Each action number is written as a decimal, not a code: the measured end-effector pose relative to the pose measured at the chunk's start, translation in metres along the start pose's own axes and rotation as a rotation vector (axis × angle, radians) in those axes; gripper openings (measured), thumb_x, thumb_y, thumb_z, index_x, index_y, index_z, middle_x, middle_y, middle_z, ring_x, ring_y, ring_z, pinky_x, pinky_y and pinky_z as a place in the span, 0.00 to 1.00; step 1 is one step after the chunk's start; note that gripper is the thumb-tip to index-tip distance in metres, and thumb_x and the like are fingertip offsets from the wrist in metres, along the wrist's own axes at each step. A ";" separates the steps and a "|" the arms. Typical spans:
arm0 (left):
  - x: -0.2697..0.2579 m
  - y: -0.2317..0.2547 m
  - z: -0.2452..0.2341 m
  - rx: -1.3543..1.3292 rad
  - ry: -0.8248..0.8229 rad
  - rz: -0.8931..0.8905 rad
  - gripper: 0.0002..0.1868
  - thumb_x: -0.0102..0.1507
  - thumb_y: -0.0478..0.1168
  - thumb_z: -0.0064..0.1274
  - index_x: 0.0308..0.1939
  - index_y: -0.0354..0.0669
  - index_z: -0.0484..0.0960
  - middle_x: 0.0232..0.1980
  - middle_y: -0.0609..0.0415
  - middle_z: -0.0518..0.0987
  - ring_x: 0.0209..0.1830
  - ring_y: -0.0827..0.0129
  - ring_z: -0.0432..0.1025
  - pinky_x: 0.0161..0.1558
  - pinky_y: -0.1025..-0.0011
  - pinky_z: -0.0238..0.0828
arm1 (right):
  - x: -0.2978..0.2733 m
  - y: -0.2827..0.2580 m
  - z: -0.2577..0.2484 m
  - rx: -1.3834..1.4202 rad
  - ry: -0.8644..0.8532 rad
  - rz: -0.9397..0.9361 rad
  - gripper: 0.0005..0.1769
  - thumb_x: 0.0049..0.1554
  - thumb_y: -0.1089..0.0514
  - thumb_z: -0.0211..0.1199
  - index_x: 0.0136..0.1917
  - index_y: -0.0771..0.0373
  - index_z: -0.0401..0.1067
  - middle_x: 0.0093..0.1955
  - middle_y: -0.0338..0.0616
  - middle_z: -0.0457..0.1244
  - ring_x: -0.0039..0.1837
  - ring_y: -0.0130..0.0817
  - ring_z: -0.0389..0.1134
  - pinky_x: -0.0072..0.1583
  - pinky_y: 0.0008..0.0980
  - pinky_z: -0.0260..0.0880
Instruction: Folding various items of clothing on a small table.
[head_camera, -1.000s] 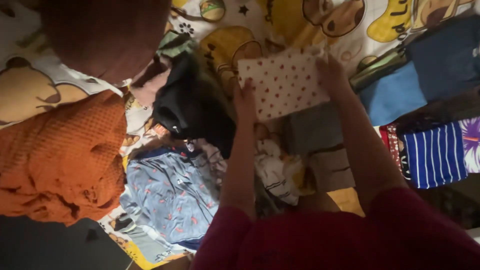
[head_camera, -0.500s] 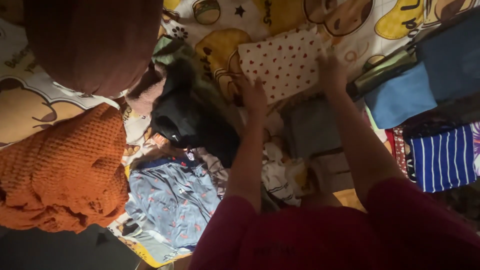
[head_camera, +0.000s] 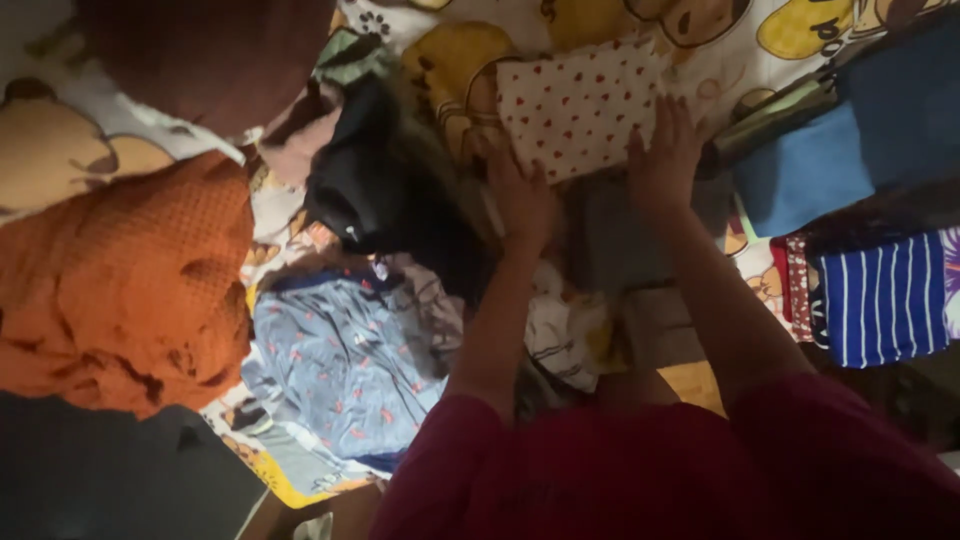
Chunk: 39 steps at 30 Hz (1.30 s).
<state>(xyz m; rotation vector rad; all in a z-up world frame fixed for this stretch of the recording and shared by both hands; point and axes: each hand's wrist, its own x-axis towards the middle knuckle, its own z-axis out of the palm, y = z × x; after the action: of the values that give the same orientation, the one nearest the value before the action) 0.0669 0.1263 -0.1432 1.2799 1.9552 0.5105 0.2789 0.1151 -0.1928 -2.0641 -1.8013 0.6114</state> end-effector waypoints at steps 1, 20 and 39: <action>-0.007 -0.001 -0.005 -0.001 0.009 0.003 0.38 0.67 0.35 0.51 0.79 0.36 0.53 0.78 0.35 0.57 0.74 0.44 0.59 0.68 0.57 0.64 | -0.005 -0.007 -0.007 0.003 0.004 -0.008 0.30 0.67 0.55 0.63 0.77 0.71 0.61 0.76 0.64 0.57 0.79 0.59 0.51 0.76 0.63 0.45; -0.264 -0.035 -0.177 -0.473 0.570 0.124 0.23 0.73 0.36 0.49 0.71 0.34 0.67 0.68 0.46 0.71 0.64 0.63 0.68 0.68 0.66 0.64 | -0.201 -0.177 -0.128 0.606 0.058 -0.314 0.27 0.72 0.53 0.52 0.78 0.69 0.57 0.80 0.60 0.54 0.82 0.56 0.55 0.81 0.48 0.52; -0.436 -0.098 -0.275 -0.701 0.762 0.215 0.13 0.70 0.27 0.43 0.58 0.40 0.68 0.58 0.52 0.70 0.53 0.73 0.65 0.60 0.75 0.63 | -0.380 -0.345 -0.101 0.596 -0.146 -0.675 0.16 0.59 0.57 0.74 0.55 0.62 0.71 0.49 0.48 0.65 0.53 0.52 0.67 0.57 0.47 0.66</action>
<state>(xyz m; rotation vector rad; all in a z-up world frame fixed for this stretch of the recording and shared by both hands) -0.0981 -0.2920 0.1279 0.8826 1.8938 1.8158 -0.0009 -0.2078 0.1084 -0.9730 -1.9236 0.9476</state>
